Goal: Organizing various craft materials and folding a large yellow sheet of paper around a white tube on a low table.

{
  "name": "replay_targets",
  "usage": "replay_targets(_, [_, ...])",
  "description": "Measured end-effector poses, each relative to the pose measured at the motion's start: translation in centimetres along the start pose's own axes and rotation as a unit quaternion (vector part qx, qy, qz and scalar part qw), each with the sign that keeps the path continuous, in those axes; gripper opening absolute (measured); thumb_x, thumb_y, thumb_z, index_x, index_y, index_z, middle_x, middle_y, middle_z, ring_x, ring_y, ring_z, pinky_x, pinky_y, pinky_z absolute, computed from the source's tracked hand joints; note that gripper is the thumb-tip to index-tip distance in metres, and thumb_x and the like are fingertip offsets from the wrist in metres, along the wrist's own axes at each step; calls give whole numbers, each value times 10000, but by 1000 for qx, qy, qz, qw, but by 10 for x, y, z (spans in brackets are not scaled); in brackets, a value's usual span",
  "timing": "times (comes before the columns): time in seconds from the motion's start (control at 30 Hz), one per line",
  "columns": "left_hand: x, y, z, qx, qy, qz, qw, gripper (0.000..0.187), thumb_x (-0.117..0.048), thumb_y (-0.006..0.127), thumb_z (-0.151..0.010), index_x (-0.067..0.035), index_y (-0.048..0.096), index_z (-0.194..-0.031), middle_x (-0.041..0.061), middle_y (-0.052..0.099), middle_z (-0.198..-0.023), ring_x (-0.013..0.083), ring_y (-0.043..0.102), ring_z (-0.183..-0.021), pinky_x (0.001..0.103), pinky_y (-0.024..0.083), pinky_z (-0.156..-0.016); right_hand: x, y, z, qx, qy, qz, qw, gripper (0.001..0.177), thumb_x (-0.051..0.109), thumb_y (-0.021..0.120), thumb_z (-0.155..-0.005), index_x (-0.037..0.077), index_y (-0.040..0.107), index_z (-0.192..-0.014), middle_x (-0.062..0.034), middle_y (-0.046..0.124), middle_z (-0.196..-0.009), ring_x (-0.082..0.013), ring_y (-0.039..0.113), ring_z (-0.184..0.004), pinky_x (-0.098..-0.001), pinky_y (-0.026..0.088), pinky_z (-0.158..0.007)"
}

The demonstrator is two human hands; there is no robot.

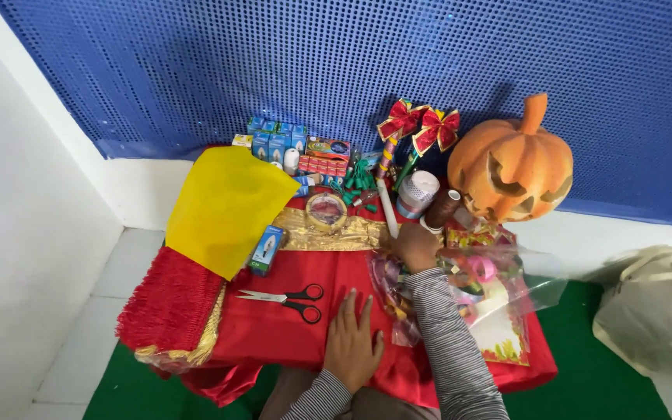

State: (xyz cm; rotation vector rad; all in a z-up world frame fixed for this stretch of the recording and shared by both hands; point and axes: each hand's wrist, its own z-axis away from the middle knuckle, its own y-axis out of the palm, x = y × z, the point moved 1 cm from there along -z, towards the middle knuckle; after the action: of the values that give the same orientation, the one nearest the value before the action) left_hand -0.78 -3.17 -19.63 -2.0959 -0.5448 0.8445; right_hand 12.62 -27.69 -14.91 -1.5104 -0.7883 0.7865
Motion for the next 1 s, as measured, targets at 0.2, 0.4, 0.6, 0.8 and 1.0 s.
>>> replay_targets(0.2, [0, 1, 1, 0, 1, 5, 1000, 786, -372, 636, -895, -28, 364, -1547, 291, 288, -1590, 404, 398, -1406, 474, 410, -1040, -9, 20, -3, -22, 1, -7, 1000, 472, 530, 668, -881, 76, 768, -959, -106, 725, -831, -308, 685, -655, -431, 512, -548])
replay_targets(0.4, [-1, -1, 0, -4, 4, 15, 1000, 778, -355, 627, -893, -18, 364, -1542, 289, 322, -1567, 407, 409, -1402, 479, 417, -1043, -5, 0, 4, 10, 34, -42, 999, 457, 494, 619, -914, 70, 767, -1001, -113, 740, -850, -311, 696, -692, -425, 513, -580])
replay_targets(0.6, [0, 1, 2, -9, 10, -3, 1000, 784, -361, 625, -885, -23, 366, -1544, 285, 333, -1569, 389, 437, -1377, 456, 416, -1032, -3, -23, 12, -45, 36, -83, 995, 583, 590, 617, -906, 26, 676, -1046, -170, 737, -884, -361, 710, -732, -471, 556, -643])
replay_targets(0.8, [-1, -1, 2, -7, 4, 9, 1000, 788, -342, 645, -870, -32, 374, -1541, 282, 327, -1576, 390, 456, -1358, 459, 425, -1030, 7, -59, 31, -213, -69, -74, 972, 330, 298, 604, -964, 57, 676, -1178, -108, 715, -793, -293, 651, -512, -429, 531, -449])
replay_targets(1.0, [0, -1, 2, -6, 12, 7, 1000, 775, -348, 622, -905, -19, 347, -1550, 291, 325, -1568, 387, 472, -1334, 466, 421, -1029, -8, -73, 40, -277, -78, -59, 956, 326, 337, 696, -897, 126, 766, -1136, -95, 715, -863, -316, 662, -577, -425, 524, -484])
